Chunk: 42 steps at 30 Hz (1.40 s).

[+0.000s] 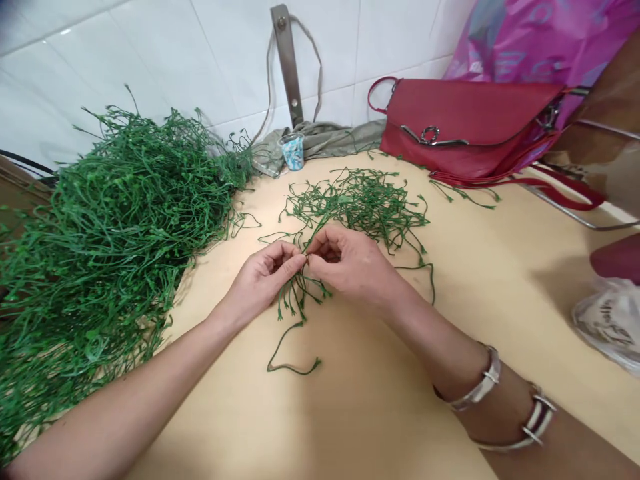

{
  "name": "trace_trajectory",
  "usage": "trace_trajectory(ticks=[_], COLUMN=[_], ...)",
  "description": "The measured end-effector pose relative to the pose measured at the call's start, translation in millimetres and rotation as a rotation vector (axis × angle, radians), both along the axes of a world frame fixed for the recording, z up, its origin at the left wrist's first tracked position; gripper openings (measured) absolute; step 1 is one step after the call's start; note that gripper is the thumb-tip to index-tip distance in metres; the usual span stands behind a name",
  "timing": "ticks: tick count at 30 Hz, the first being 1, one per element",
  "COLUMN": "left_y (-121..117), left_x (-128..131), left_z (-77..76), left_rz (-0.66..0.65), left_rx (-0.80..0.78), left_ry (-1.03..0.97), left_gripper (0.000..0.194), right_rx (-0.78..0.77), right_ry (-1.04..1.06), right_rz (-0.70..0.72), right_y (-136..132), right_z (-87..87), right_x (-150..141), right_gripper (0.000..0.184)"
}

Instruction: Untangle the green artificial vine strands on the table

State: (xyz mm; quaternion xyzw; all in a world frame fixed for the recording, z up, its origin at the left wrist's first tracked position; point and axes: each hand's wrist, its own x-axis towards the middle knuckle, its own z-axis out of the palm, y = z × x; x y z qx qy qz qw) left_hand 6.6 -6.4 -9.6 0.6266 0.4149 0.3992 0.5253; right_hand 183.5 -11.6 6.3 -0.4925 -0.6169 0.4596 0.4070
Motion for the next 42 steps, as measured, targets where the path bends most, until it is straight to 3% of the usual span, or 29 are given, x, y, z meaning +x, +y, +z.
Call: trace_trajectory(ticks=[5,12,15,17,19,25,27,31,35,42], left_y=[3,-17,-15,-7,1,6,6,6,8,8], left_x=[1,2,0,-2,-4,-4,-3,-2,-3,-3], left_z=[-0.9,17.9,14.9,9.6,5.3,1.0,0.3,0.5,1.4,-0.2], left_rz=[-0.050,-0.110,-0.015,0.068,0.123,0.123,0.095,0.047,0.050,0.017], left_rx=[-0.096,-0.128,-0.129,-0.135,-0.135,-0.152,-0.178,-0.213,-0.201,-0.198], left_ry=[-0.072,-0.199,-0.286,-0.327,-0.348,-0.392,-0.404,-0.361,-0.330,-0.306], left_gripper=[0.032,0.033,0.033,0.032,0.032,0.032,0.033,0.035,0.035,0.037], right_rx=[0.257,0.212,0.399,0.574,0.640,0.231,0.100,-0.094,-0.151,-0.206], right_ry=[-0.241,-0.310,-0.420,-0.479,-0.472,-0.204,-0.108,0.069,0.158,0.084], right_rz=[-0.201,-0.504,-0.518,-0.472,-0.384,0.013,0.083,0.075,0.096,0.050], right_y=[-3,11,18,18,15,-1,-2,1,0,-1], right_z=[0.1,-3.7,-6.0,-6.8,-5.3,7.6,7.5,2.7,3.1,-0.5], right_x=[-9,17,27,24,17,-2,-4,-4,-2,-7], right_gripper=[0.003,0.007,0.016,0.021,0.023,0.025,0.030,0.036,0.031,0.031])
